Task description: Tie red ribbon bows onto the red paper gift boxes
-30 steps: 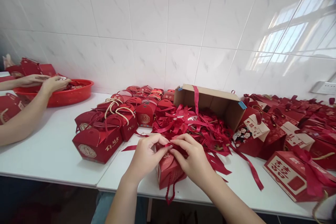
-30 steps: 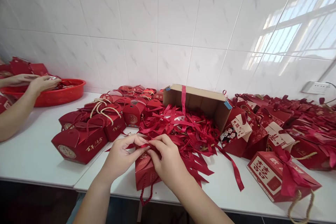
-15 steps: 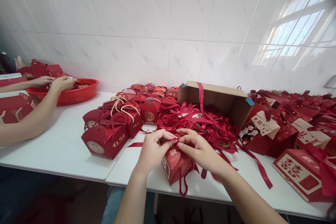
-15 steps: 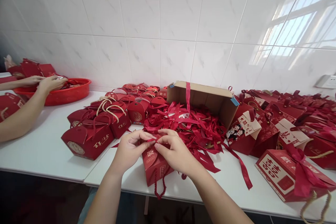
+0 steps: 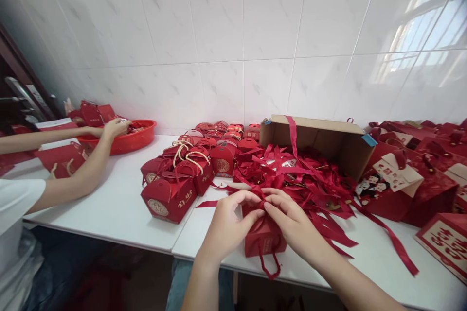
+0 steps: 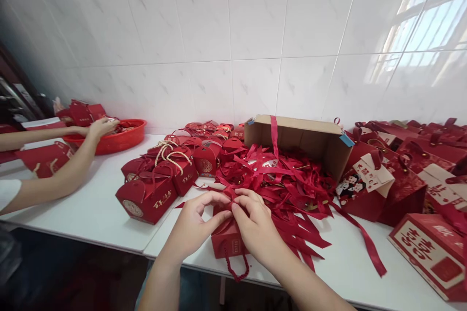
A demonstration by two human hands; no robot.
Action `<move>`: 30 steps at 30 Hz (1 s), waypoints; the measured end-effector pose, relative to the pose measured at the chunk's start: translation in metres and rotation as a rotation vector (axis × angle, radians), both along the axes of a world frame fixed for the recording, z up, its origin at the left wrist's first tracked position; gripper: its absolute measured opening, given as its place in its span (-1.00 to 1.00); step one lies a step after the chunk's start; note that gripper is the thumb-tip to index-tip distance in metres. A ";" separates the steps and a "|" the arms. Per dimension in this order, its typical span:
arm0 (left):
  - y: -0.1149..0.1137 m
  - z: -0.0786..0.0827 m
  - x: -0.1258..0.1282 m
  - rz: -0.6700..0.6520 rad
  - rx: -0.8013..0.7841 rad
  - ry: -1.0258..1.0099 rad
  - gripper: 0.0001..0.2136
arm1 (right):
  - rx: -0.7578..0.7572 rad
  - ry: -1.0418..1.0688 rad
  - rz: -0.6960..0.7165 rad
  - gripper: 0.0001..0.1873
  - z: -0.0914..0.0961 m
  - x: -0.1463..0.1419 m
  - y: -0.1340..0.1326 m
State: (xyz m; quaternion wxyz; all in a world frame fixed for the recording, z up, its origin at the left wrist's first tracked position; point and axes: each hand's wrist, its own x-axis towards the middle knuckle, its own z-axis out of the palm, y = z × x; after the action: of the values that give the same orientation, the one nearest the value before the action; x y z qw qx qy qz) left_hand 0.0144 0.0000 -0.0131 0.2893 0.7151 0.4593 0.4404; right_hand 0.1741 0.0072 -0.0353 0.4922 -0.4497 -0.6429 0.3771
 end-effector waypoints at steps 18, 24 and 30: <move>0.004 -0.007 -0.003 0.073 0.078 0.076 -0.93 | 0.107 -0.144 -0.071 -0.77 0.029 0.006 0.019; 0.001 -0.005 -0.002 0.115 0.115 0.095 -0.91 | 0.137 -0.002 -0.112 -0.78 0.028 0.006 0.020; -0.006 -0.001 -0.013 0.170 0.117 0.172 -0.84 | 0.118 0.155 -0.198 -0.79 0.008 0.021 0.034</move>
State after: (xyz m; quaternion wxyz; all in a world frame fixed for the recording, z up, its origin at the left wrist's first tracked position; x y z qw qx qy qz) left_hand 0.0018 -0.0057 -0.0140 0.1682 0.7244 0.5149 0.4264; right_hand 0.1952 0.0410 -0.0269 0.6005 -0.4508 -0.5767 0.3219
